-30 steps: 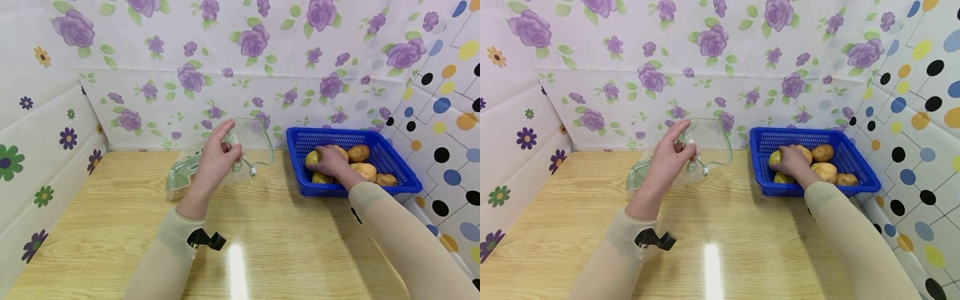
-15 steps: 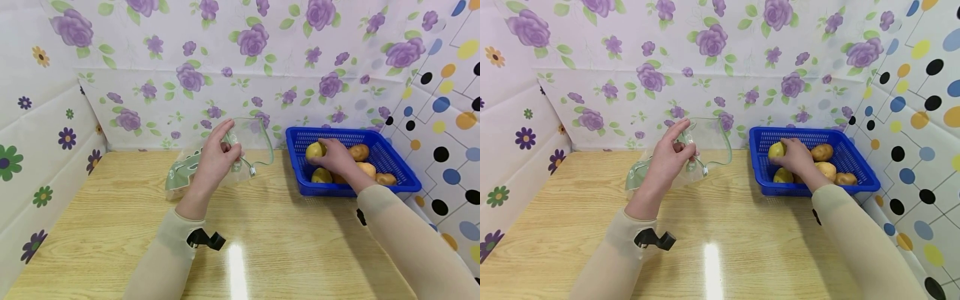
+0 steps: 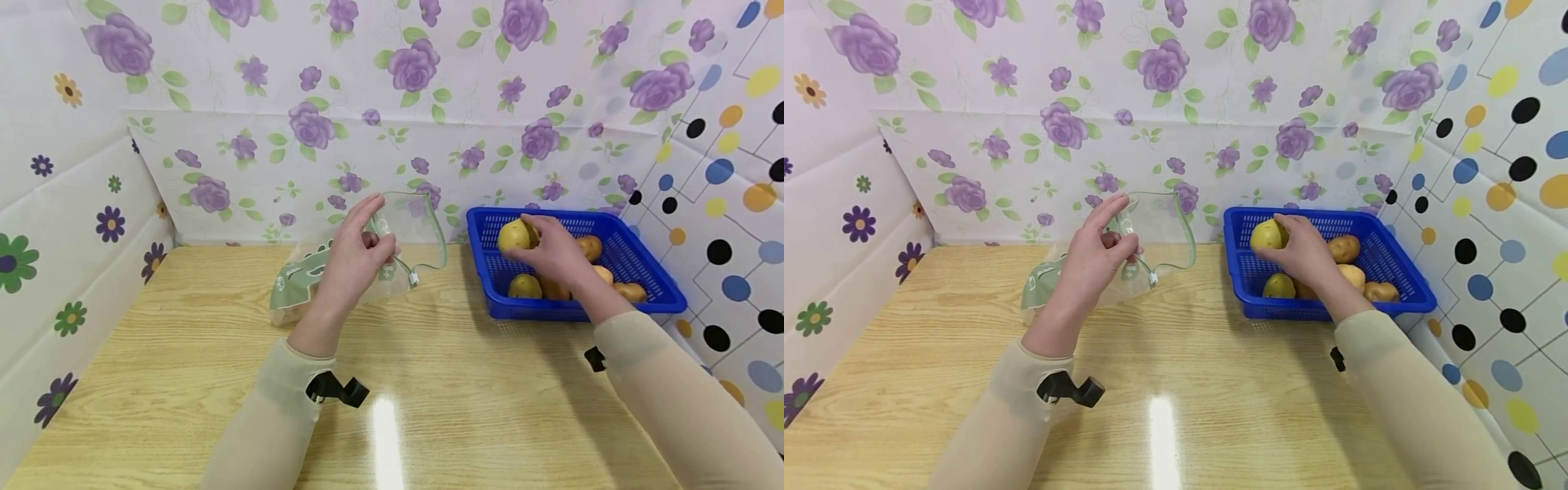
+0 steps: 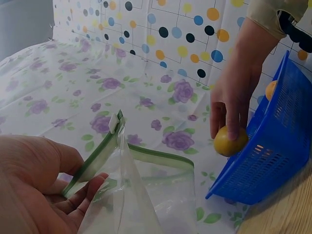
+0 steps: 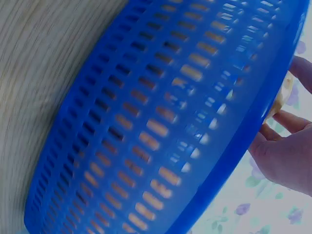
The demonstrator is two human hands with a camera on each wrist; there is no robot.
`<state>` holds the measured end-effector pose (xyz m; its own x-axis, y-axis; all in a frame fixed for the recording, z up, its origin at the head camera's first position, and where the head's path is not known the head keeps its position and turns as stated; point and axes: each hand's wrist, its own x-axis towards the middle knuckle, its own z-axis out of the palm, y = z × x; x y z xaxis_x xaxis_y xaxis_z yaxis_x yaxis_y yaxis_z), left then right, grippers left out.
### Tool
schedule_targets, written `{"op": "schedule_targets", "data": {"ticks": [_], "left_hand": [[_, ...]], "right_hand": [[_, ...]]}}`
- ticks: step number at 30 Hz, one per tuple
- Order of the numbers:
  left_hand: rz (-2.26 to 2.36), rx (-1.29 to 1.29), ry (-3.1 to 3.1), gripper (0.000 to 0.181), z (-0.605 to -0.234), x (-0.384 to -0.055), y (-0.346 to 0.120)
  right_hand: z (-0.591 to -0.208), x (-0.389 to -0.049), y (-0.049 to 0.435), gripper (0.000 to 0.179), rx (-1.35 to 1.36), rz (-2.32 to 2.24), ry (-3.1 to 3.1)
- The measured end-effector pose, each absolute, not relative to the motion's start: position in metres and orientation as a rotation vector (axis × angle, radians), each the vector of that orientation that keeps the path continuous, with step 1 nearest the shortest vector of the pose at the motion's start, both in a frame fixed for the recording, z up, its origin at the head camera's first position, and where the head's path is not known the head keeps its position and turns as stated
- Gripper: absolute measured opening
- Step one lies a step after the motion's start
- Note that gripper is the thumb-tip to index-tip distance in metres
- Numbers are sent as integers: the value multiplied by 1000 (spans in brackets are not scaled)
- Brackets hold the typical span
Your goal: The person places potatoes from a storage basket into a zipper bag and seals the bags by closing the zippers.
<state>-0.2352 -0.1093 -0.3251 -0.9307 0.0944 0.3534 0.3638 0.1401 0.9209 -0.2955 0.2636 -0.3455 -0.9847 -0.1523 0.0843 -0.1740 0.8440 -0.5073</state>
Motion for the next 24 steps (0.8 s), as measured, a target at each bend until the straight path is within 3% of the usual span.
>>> {"op": "schedule_targets", "data": {"ticks": [24], "left_hand": [[-1914, -471, -2195, 69, -326, -235, -110]], "right_hand": [[-331, -266, 225, 92, 327, 1302, -2693]]}}
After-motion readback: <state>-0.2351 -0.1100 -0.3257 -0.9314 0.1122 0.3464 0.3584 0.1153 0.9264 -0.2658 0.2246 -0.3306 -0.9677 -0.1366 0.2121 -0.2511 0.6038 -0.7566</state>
